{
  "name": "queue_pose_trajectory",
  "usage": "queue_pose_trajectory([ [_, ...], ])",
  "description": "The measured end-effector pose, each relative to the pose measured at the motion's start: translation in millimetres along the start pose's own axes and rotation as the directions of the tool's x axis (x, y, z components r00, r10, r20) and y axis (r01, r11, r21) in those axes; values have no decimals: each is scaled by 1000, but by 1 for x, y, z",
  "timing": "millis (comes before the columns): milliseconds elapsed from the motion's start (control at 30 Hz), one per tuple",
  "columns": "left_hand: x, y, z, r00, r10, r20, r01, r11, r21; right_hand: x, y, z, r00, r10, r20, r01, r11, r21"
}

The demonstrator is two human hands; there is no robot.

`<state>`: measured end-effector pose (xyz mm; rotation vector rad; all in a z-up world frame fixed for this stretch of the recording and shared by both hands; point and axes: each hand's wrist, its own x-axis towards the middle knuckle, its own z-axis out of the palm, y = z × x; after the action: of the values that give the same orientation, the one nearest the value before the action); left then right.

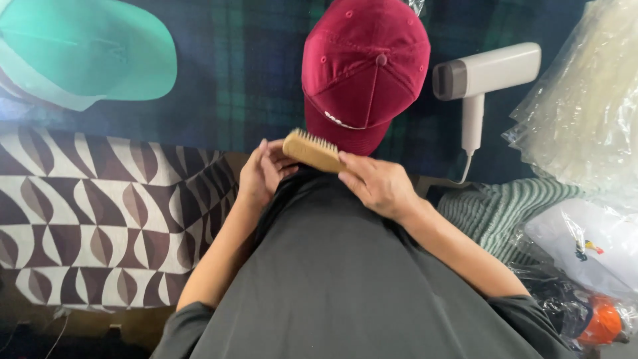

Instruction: The person cleans a red baseball cap by brushing its surface with a wooden brush. They then use a white hair dryer to apply heat to the cap while holding it with their hands.

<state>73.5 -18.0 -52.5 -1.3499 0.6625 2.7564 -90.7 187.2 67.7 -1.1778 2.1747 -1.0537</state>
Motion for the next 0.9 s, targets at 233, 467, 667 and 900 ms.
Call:
queue_pose_trajectory([
  [233, 37, 14, 54, 975, -85, 203, 141, 950, -278, -3, 0, 28, 982, -190, 8, 141, 693, -707],
  [467, 37, 2, 26, 891, -129, 436, 269, 922, -277, -11, 1, -6, 991, -107, -84, 36, 803, -595],
  [667, 59, 1, 37, 974, -100, 206, 136, 976, -169, -36, 59, -6, 999, -14, 40, 26, 949, -315],
  [900, 83, -21, 18, 989, 55, 135, -56, 998, 7, -124, 170, 29, 943, 147, -297, -285, 817, -501],
])
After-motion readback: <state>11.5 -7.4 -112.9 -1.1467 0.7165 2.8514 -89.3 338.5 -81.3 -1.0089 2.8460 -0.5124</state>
